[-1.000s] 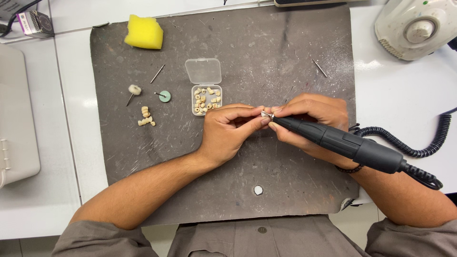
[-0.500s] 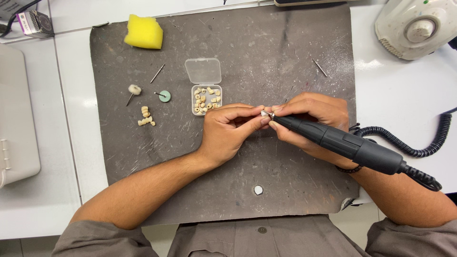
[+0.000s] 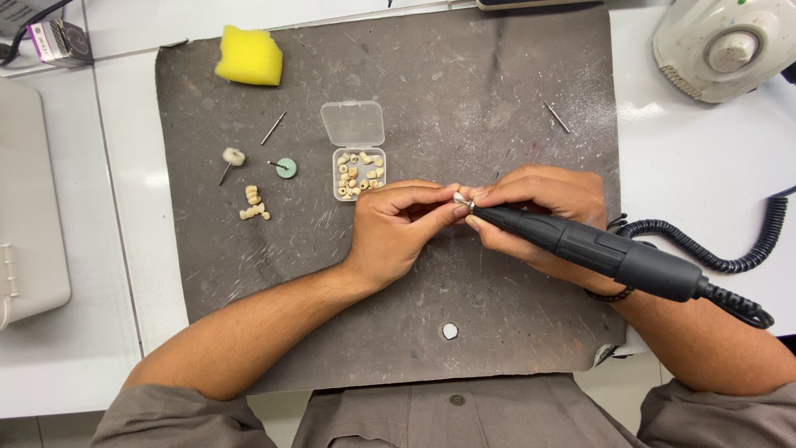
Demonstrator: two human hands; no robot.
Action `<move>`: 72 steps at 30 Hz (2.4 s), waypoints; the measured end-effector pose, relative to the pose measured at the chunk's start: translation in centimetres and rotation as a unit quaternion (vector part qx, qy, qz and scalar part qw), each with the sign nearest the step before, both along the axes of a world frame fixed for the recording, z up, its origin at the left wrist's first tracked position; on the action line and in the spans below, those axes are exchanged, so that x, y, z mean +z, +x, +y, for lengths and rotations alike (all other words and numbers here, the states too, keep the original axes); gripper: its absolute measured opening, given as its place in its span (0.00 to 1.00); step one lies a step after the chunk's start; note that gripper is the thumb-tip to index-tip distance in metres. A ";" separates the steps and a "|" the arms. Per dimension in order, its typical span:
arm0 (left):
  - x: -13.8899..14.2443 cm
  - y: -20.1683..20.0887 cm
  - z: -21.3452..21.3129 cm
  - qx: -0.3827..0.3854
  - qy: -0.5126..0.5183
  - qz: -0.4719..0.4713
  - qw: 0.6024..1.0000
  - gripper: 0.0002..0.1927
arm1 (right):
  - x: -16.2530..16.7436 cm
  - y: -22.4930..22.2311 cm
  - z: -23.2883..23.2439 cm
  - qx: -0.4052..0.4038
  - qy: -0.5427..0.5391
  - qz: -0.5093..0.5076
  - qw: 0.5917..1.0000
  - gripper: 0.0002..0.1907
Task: The person holds a small white dental crown in one hand and a rotary grinding tool in the other, grinding and shaping the crown's surface. They periodically reposition the crown, set it down on the work mat, pick it up again, and continue grinding different areas.
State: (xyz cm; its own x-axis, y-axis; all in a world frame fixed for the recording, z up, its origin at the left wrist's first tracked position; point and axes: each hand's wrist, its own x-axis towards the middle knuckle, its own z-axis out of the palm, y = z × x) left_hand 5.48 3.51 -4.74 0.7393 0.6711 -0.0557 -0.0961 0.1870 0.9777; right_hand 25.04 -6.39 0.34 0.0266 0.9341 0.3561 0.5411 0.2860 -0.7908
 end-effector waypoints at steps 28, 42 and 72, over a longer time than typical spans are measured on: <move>0.2 0.0 0.1 -0.005 -0.007 0.006 1.000 0.10 | -0.2 -0.1 -0.1 -0.017 -0.006 0.007 1.000 0.13; 0.2 0.0 -0.1 0.001 -0.022 0.005 1.000 0.09 | -0.1 -0.1 -0.2 -0.016 -0.009 0.002 1.000 0.13; 0.1 0.0 -0.1 -0.004 -0.042 -0.010 0.999 0.10 | -0.2 -0.2 -0.4 -0.030 0.005 0.009 1.000 0.13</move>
State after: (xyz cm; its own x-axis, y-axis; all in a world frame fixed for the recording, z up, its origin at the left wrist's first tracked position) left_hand 5.48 3.42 -4.66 0.7462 0.6587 -0.0968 -0.1141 0.2697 0.9562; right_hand 24.84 -6.75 0.09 0.0883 0.9273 0.3636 0.5439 0.2609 -0.7975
